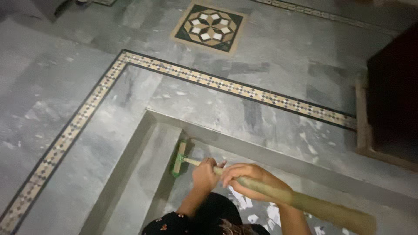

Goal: The person sweeps scattered small white paper pieces on a tiled floor using a broom. They gather the debris into a pile by moving the broom back and forth across the floor surface.

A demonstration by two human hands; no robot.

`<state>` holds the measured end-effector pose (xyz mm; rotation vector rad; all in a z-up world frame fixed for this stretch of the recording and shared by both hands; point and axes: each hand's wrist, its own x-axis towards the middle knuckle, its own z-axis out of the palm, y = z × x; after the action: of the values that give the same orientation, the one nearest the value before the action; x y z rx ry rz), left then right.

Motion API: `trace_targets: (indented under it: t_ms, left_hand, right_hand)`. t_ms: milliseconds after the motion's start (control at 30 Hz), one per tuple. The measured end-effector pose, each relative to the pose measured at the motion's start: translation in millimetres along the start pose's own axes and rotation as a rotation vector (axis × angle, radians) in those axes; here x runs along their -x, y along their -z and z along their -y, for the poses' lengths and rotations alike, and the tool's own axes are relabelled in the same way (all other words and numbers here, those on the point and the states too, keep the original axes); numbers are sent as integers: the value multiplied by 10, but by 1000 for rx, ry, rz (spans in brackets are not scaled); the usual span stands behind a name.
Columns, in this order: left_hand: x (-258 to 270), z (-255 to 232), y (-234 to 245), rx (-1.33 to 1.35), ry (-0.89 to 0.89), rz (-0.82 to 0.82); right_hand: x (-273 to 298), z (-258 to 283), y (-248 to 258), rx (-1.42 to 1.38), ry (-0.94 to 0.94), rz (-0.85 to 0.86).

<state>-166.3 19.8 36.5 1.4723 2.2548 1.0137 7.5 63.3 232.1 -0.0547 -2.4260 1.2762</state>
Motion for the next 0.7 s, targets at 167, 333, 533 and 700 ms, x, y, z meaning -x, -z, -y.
trace_targets:
  t_ms: [167, 333, 533, 700]
  left_hand:
    - [-273, 577, 13, 171, 46, -8]
    - [-470, 944, -65, 252, -120, 213]
    - [-460, 923, 249, 214, -158, 116]
    - [-681, 1050, 254, 175, -26, 68]
  right_hand:
    - [-606, -197, -356, -26, -310, 63]
    - [-795, -103, -428, 120, -439, 91]
    - [-918, -3, -387, -2, -326, 85]
    - [-1161, -85, -521, -19, -40, -94]
